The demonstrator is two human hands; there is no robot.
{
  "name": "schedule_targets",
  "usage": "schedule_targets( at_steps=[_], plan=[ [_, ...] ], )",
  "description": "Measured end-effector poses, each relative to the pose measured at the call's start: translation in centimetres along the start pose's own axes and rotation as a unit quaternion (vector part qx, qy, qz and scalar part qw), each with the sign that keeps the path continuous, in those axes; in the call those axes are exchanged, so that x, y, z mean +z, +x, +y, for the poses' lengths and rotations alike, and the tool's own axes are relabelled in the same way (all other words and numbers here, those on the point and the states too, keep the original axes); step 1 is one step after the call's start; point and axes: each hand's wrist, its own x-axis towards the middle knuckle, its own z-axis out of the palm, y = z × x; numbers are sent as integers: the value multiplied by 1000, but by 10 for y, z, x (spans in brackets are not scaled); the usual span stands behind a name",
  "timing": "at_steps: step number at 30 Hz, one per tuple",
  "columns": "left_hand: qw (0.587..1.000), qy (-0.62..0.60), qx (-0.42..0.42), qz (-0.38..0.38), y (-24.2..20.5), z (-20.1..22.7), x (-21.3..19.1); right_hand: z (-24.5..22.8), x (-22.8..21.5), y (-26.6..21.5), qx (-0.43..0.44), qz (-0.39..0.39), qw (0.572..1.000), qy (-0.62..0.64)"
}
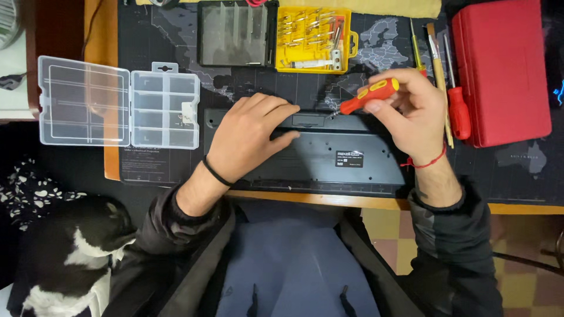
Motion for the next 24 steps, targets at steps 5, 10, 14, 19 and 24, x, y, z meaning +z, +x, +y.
schedule_targets(
  at_steps=[5, 10, 14, 19, 24],
  plan=[
    [1000, -10, -16, -12, -4, -7, 8, -11, 8, 0, -43, -25, 998, -28],
    [999, -31, -28, 1, -5, -10, 11, -9, 13, -11, -80, -40, 996, -27],
    [999, -28, -45, 10, -9, -14, 14, -13, 21, -34, -97, -17, 989, -113],
    [998, -26, -46, 22, -12, -14, 17, -24, 40, -59, -84, 10, 981, -175],
    [998, -33, -46, 35, -10, -11, 14, -30, 57, -59, -200, -12, 949, -242]
  ],
)
